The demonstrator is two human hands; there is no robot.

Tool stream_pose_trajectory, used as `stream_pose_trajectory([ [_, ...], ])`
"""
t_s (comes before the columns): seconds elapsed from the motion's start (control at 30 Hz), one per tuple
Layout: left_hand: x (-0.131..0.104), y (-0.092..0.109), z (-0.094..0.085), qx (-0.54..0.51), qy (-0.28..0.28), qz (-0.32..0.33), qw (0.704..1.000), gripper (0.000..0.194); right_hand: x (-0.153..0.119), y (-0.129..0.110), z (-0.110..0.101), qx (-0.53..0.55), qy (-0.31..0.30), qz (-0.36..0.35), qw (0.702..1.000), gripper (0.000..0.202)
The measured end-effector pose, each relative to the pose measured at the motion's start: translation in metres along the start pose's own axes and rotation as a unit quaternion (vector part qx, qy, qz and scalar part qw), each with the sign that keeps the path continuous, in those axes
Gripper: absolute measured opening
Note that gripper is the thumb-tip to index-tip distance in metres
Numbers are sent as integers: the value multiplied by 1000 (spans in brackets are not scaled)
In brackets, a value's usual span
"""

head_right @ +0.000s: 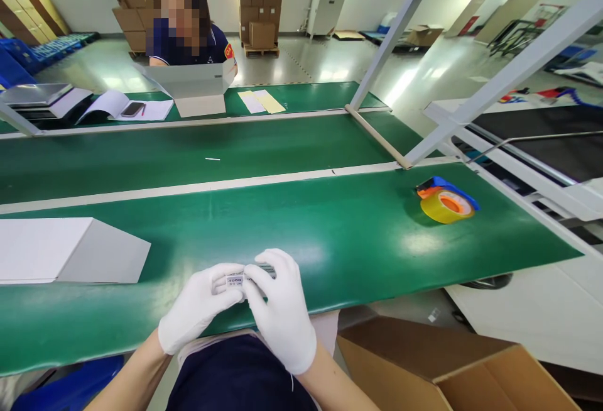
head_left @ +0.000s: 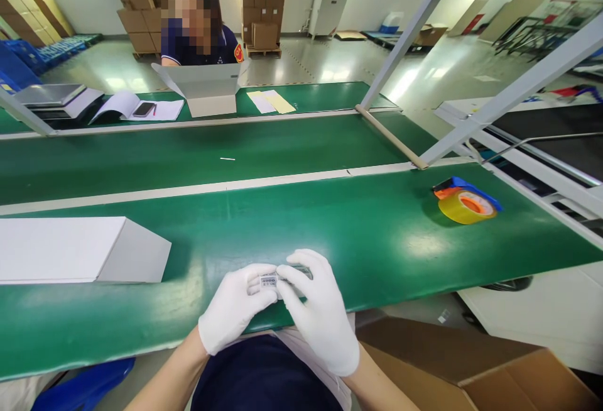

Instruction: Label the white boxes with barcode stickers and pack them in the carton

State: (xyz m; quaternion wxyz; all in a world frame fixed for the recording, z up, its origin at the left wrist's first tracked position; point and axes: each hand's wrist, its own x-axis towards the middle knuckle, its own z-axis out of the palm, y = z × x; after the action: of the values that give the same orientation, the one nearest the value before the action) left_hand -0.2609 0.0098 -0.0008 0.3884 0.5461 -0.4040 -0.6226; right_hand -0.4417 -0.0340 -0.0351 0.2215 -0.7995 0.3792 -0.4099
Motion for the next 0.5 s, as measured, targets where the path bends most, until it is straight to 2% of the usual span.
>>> stream_pose_trajectory([
  [0.23, 2, -5, -1, 10, 8, 14, 1000, 40, 7, -5, -1, -18, -10, -53, 998, 19],
  [0.37, 2, -8, -2, 6, 11, 5, 1000, 46, 8, -7, 2, -34, -12, -70, 997, 19],
  [0.5, 1, -2, -5, -19, 21, -7, 1000, 58, 16, -17, 0, -13, -3, -84, 996, 20],
])
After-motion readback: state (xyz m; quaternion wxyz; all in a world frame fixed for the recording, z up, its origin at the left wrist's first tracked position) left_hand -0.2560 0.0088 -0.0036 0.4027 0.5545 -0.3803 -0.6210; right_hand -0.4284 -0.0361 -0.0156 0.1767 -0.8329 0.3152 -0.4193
